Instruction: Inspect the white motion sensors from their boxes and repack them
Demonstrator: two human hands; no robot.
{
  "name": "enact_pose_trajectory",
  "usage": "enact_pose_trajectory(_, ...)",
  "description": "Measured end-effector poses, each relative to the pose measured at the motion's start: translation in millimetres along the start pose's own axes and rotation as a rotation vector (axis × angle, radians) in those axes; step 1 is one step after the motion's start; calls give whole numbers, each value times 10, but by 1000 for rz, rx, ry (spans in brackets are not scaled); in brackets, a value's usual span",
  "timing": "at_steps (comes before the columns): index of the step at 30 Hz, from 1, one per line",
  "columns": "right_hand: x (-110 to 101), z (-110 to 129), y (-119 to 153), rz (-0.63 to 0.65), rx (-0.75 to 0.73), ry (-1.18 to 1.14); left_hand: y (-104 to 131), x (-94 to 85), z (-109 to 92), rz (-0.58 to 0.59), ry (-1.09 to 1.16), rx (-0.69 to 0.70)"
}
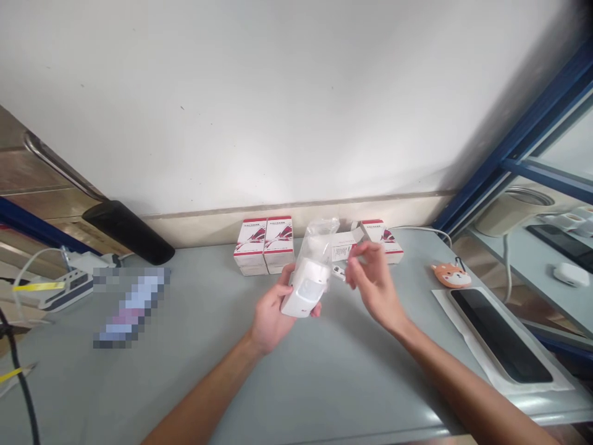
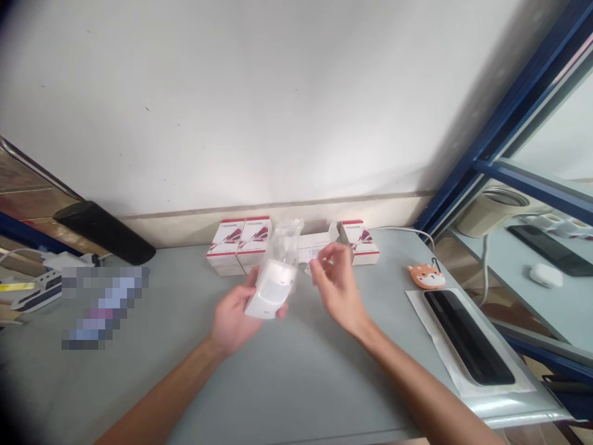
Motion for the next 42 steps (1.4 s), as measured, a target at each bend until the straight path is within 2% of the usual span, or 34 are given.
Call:
enact_pose_trajectory(2, 158, -50, 76, 238, 184, -101, -6, -10, 33, 27, -11, -17)
enact_pose_trajectory(4, 244, -77, 134, 367, 299, -93, -25, -51, 97, 39, -22, -48)
enact_pose_trajectory(6, 243, -96, 147, 333, 332, 10, -61, -127, 164, 9, -59, -45)
enact_pose_trajectory(9, 178, -113, 132, 204, 211, 282, -125, -228, 208, -28, -215, 63)
enact_pose_trajectory(13, 185, -151, 169, 253, 16, 541, -134, -215, 183, 16, -383, 169)
enact_pose_trajectory(18, 214, -144, 170, 384, 85, 409, -82, -189, 130, -53, -561, 173)
enact_pose_trajectory(23, 107, -125, 75, 442, 187, 287, -92, -255, 73, -63, -617, 232)
enact_pose_trajectory(25, 50, -122, 37, 469, 188, 277, -97, -255, 49, -53, -634, 247)
enact_pose_trajectory(31, -46, -64, -52, 563, 143, 339, -108, -230, 18, -123, -683, 285)
enact_pose_trajectory(36, -5, -17, -24, 638, 84, 352, -132, -240, 49, -67, -850, 197)
enact_pose_trajectory(40, 20, -34, 25, 598, 48, 351, -143, -261, 69, -35, -917, 89)
enact_pose_trajectory(42, 20, -63, 39, 602, 38, 406, -141, -264, 59, -22, -936, 77)
Point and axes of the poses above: each hand's wrist, its own y-axis away from the middle knuckle, its own x-axis out of the palm, z = x × y, the point moved 3 cm from there along -y, towards the middle knuckle, and after that the axes turned 3 degrees about -y, right-handed, at the moved point
